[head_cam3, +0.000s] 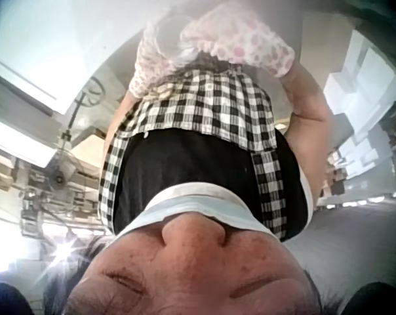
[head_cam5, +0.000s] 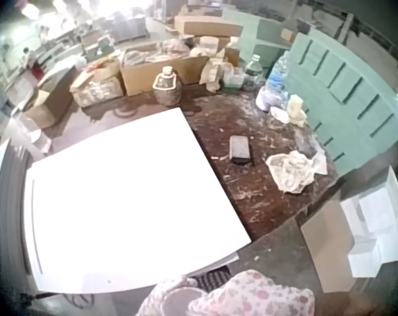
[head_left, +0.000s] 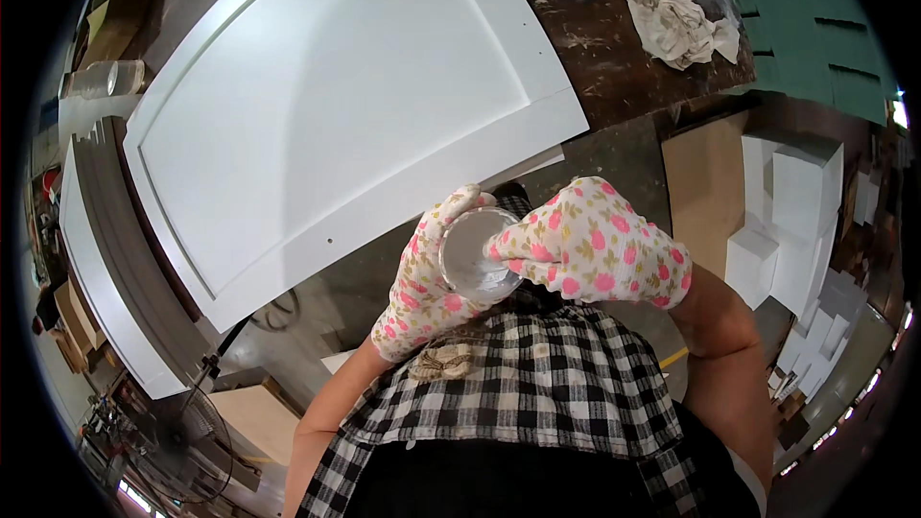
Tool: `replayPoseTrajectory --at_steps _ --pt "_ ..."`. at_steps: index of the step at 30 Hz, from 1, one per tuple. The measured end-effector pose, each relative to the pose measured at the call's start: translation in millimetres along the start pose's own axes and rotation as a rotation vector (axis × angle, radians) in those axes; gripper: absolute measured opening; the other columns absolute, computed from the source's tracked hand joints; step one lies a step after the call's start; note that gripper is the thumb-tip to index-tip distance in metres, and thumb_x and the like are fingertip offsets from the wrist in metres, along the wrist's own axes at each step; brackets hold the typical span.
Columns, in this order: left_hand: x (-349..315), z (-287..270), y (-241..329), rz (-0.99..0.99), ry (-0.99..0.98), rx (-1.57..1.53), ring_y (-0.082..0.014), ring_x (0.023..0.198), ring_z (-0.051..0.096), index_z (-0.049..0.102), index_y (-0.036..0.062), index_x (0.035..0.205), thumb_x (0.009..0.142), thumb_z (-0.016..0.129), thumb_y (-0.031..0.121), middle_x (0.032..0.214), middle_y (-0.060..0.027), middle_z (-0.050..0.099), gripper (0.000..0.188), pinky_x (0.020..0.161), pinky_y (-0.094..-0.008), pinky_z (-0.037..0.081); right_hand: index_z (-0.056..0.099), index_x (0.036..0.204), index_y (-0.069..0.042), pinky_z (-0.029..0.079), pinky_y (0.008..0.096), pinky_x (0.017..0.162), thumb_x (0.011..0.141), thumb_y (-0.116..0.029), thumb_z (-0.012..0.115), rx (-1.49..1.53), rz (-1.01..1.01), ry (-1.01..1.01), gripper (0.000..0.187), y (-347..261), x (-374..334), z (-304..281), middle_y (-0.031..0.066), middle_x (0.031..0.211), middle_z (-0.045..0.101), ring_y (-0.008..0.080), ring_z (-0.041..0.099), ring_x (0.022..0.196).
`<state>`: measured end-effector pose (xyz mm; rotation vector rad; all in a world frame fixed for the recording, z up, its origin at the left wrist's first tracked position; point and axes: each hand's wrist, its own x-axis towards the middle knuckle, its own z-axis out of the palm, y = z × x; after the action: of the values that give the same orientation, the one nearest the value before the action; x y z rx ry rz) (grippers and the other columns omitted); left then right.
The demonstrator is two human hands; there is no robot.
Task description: The person wipes white cabinet doors with a cloth and applies a white substance from a cup to the corners using a small tool.
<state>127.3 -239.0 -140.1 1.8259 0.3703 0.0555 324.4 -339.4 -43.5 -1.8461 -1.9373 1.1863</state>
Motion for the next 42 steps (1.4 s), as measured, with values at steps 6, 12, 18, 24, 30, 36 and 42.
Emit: replayPoseTrajectory --at_steps 6,12,18,24,30,36,42 --pt "1 -1 14 0.020 0.057 0.072 -0.0253 0.119 0.052 0.038 0.0059 0.136 0.066 0.084 0.023 0.130 -0.0101 0.052 0.086 0.100 -0.0352 0.043 0.069 0.095 -0.008 0.051 0.0371 0.065 0.083 -0.015 0.060 0.426 -0.034 0.293 0.016 6 -12 8 0.0106 0.079 0.068 0.0273 0.065 0.070" --pt "-6 5 1 -0.147 0.125 -0.335 -0.0259 0.118 0.052 0.039 0.0045 0.135 0.066 0.083 0.021 0.128 -0.0109 0.054 0.084 0.100 -0.0358 0.042 0.069 0.106 -0.002 0.037 0.0194 0.054 0.087 -0.009 0.064 0.872 0.210 0.258 0.021 10 -40 13 -0.0039 0.071 0.058 0.0025 0.045 0.060" --pt "-5 -15 15 0.068 0.131 -0.287 -0.0260 0.119 0.053 0.041 0.0040 0.134 0.064 0.086 0.024 0.127 -0.0127 0.055 0.085 0.100 -0.0376 0.043 0.060 0.119 0.004 0.046 0.0201 0.053 0.093 -0.016 0.060 1.458 0.313 0.545 0.032 13 -65 47 0.0072 0.076 0.066 0.0089 0.059 0.059" --pt "14 -28 14 0.406 0.241 0.573 -0.0304 0.126 0.048 0.041 0.0051 0.133 0.068 0.083 0.042 0.128 -0.0150 0.053 0.086 0.109 -0.0486 0.032 0.056 0.117 0.002 0.045 0.0208 0.054 0.096 -0.016 0.053 1.541 0.268 0.830 0.028 39 -67 94 0.0087 0.082 0.065 0.0107 0.056 0.057" --pt "22 -31 25 0.328 0.238 0.539 -0.0349 0.126 0.047 0.043 0.0056 0.130 0.066 0.082 0.028 0.121 -0.0121 0.058 0.078 0.110 -0.0525 0.027 0.055 0.122 -0.002 0.042 0.0204 0.056 0.098 -0.020 0.051 1.481 0.278 1.049 0.031 65 -66 95 0.0034 0.082 0.057 0.0076 0.048 0.063" --pt "25 -27 26 0.285 0.287 0.498 -0.0351 0.124 0.049 0.047 0.0055 0.128 0.065 0.082 0.029 0.122 -0.0148 0.057 0.076 0.108 -0.0513 0.031 0.054 0.128 0.001 0.042 0.0198 0.061 0.098 -0.012 0.051 1.206 0.089 1.091 0.033 85 -57 68 0.0002 0.089 0.056 0.0067 0.049 0.076" --pt "22 -29 29 0.175 0.305 0.412 -0.0345 0.123 0.048 0.050 0.0062 0.127 0.062 0.083 0.029 0.126 -0.0153 0.055 0.077 0.107 -0.0481 0.033 0.059 0.126 -0.005 0.041 0.0203 0.061 0.092 -0.007 0.056 0.912 0.096 0.955 0.034 110 -49 50 -0.0020 0.082 0.053 0.0076 0.048 0.070"
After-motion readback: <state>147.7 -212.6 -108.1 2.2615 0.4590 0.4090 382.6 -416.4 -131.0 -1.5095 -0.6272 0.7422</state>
